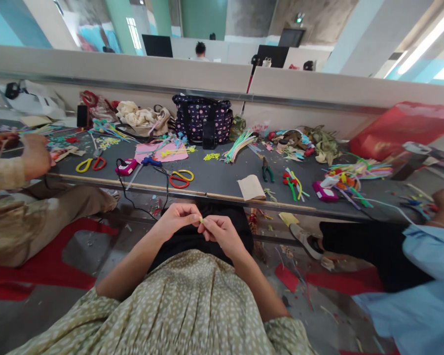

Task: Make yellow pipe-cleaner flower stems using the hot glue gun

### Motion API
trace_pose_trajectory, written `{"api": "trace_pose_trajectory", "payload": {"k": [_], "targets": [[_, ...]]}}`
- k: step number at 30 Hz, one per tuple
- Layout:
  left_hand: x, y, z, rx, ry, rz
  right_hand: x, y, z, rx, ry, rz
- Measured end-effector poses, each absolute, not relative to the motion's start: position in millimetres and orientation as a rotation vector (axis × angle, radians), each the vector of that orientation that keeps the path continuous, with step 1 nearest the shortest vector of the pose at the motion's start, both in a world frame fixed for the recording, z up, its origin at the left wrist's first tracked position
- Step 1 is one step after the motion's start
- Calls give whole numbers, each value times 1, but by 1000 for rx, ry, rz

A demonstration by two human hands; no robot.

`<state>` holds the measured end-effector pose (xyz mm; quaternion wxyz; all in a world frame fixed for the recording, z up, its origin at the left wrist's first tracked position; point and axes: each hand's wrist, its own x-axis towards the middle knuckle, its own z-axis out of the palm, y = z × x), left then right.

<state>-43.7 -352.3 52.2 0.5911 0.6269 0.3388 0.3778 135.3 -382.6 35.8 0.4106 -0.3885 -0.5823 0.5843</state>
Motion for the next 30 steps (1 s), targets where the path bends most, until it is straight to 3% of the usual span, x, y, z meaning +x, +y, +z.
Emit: {"api": "trace_pose_trajectory", "payload": {"k": [5, 14, 23, 30], "targets": [[-45, -352, 54, 1449, 714, 979, 137, -378, 39, -805, -1227, 1777], [-43, -357, 59, 1442, 715, 997, 134, -380, 40, -809, -1195, 1804], [-42, -355, 59, 1513, 796, 964, 134, -379, 34, -911, -1372, 1644], [-37, -354, 55, 1515, 931, 985, 130, -380, 33, -1055, -1549, 1241]]}}
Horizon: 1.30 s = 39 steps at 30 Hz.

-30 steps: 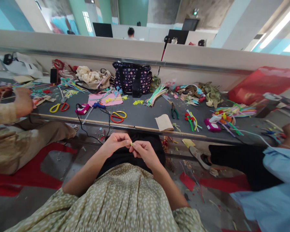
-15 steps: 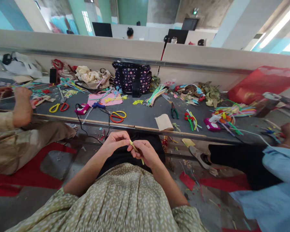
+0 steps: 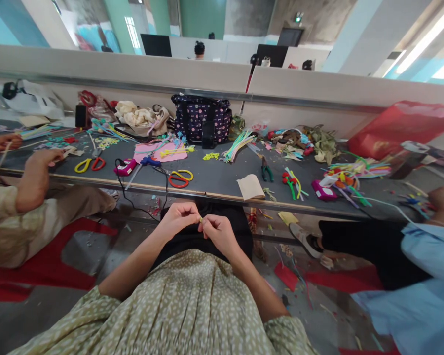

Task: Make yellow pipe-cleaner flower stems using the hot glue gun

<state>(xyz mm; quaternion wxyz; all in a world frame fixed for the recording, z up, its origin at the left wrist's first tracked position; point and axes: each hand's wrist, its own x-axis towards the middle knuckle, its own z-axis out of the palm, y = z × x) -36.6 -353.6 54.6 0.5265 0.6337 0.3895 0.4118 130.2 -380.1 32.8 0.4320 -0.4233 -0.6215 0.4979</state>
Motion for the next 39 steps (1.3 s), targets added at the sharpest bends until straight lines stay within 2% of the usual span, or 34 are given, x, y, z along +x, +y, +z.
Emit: {"api": "trace_pose_trajectory", "payload": {"k": [5, 9, 20, 28, 34, 39], "targets": [[-43, -345, 56, 1283, 851, 1062, 134, -379, 36, -921, -1445, 1489], [-44, -340, 48, 1104, 817, 1114, 135, -378, 36, -966, -1370, 1442], [-30, -342, 33, 1049, 797, 1182, 124, -376, 16, -1141, -1548, 883], [-22, -345, 34, 1107, 844, 1275, 124, -374, 14, -1221, -1796, 323], [-22, -341, 35, 980, 844, 1328, 124, -377, 15, -1250, -1788, 516], [-23, -330, 34, 853, 819, 1433, 124, -378, 6, -1219, -1682, 907]]}}
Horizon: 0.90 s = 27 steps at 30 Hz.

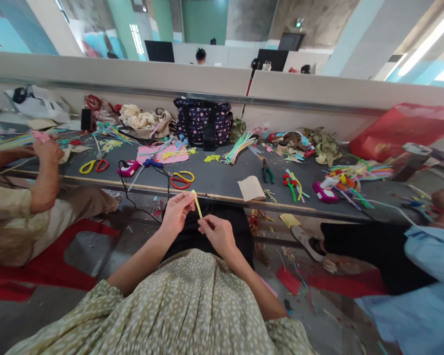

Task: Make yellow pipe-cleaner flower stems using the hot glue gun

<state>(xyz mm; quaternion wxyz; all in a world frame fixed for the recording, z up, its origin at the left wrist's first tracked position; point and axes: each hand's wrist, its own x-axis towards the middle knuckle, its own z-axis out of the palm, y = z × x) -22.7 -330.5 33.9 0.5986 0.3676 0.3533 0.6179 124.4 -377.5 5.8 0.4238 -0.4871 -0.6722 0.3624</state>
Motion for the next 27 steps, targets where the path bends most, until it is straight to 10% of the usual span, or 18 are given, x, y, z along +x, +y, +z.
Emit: {"api": "trace_pose_trajectory", "payload": {"k": [8, 27], "targets": [[-32, -308, 38, 806, 813, 1445, 147, -376, -20, -1149, -1654, 1448], [-12, -343, 47, 1016, 716, 938, 146, -356, 38, -820, -1270, 1154]]}}
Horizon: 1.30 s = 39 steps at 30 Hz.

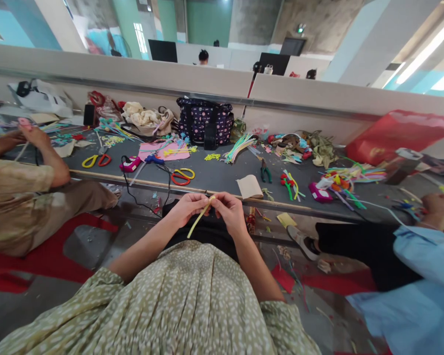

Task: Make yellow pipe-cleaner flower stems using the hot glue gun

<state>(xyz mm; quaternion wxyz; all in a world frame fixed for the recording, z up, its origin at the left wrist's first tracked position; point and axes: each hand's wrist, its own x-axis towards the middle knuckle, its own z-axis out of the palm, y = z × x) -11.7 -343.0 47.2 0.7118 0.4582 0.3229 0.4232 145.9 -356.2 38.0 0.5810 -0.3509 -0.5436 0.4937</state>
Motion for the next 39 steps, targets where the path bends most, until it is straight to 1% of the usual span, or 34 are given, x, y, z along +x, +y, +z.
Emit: {"api": "trace_pose_trajectory", "payload": {"k": [5, 12, 14, 17, 20, 26, 29, 32, 36, 39], "targets": [[-10, -358, 51, 1217, 703, 957, 153, -353, 48, -777, -1123, 1124], [-14, -374, 49, 1672, 963, 1060, 157, -350, 51, -808, -1114, 1050], [-12, -376, 47, 1631, 951, 1027, 157, -349, 52, -811, -1114, 1072], [-7, -378, 42, 1395, 833, 933, 159, -348, 53, -791, -1101, 1136], [-5, -379, 34, 1253, 795, 933, 162, -345, 53, -803, -1088, 1129], [-20, -380, 16, 1350, 841, 893, 167, -341, 51, -825, -1096, 1063], [-26, -376, 25, 1377, 911, 1013, 162, -342, 49, -796, -1125, 1119], [-25, -370, 42, 1279, 880, 1097, 153, -346, 49, -787, -1224, 1152], [-17, -364, 58, 1091, 767, 996, 144, -352, 49, -791, -1309, 1155], [-14, -366, 63, 1028, 733, 1002, 142, -355, 47, -795, -1321, 1180]]}}
